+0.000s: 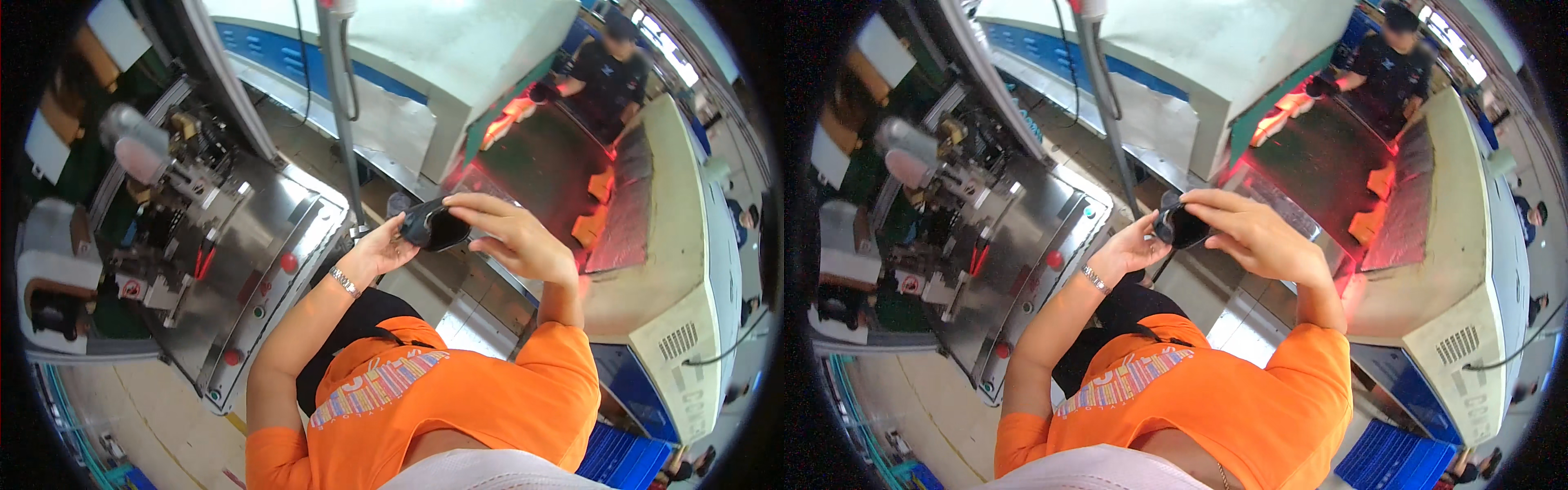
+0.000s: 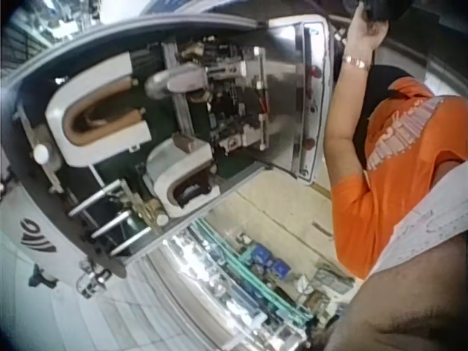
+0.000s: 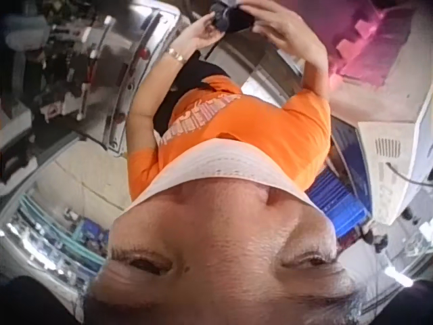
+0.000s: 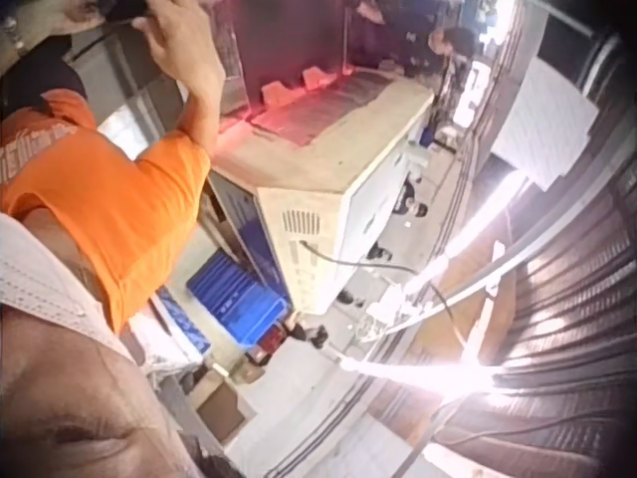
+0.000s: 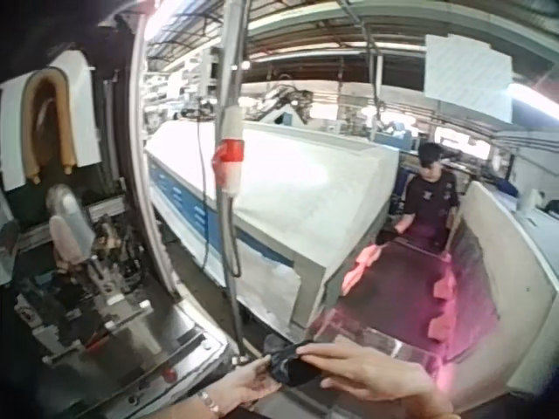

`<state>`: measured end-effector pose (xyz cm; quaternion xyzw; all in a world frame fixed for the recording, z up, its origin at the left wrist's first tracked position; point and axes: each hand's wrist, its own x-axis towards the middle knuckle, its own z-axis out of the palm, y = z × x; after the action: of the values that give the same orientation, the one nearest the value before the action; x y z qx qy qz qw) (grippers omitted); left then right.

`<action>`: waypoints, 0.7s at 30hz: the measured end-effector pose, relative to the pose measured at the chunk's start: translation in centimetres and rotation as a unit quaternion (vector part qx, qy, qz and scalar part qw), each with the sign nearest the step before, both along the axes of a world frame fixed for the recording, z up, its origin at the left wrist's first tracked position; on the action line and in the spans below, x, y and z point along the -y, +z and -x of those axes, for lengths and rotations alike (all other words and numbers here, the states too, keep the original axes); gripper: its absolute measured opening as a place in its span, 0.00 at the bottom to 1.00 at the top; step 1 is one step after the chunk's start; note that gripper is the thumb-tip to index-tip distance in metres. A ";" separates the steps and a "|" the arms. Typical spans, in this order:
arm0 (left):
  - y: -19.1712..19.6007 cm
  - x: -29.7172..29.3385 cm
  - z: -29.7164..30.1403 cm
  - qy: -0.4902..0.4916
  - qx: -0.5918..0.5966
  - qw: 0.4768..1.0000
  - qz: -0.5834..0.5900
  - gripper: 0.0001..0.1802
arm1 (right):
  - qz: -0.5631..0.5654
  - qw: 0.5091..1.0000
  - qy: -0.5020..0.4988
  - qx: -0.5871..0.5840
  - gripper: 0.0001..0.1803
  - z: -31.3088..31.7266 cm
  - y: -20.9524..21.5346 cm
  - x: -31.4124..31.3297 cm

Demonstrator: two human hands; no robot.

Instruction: The person places black shoe uppers onto a machine jig, presses buttons to operate the machine, and then removes the processed shoes. They repeat this process for multiple shoes, placing the finished items onto a nearby metal tray.

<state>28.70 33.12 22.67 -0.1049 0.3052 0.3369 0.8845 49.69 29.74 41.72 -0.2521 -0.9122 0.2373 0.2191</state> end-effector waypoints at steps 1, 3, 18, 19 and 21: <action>-0.5 -0.1 -0.7 -0.041 -0.076 0.996 0.001 0.14 | 0.007 1.000 0.000 0.006 0.23 -0.3 -0.4 0.3; -2.0 -0.6 -1.3 -0.094 -0.185 0.978 -0.018 0.15 | 0.007 1.000 0.008 0.024 0.22 -0.8 -1.1 0.8; 12.3 -2.2 4.8 -0.034 -0.191 0.801 -0.567 0.17 | 0.467 0.738 -0.088 -0.479 0.21 0.5 -17.1 -12.5; 12.5 -1.9 5.0 -0.021 -0.217 0.775 -0.593 0.18 | 0.514 0.692 -0.008 -0.507 0.21 3.1 -17.7 -12.6; 12.7 -1.2 6.5 0.005 -0.396 0.638 -0.661 0.18 | 0.546 0.585 0.126 -0.586 0.21 7.9 -17.8 -10.7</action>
<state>22.23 34.36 35.37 0.6492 0.3220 0.4628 0.5106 41.80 40.45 23.96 -0.0129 -0.3074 0.8125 0.4952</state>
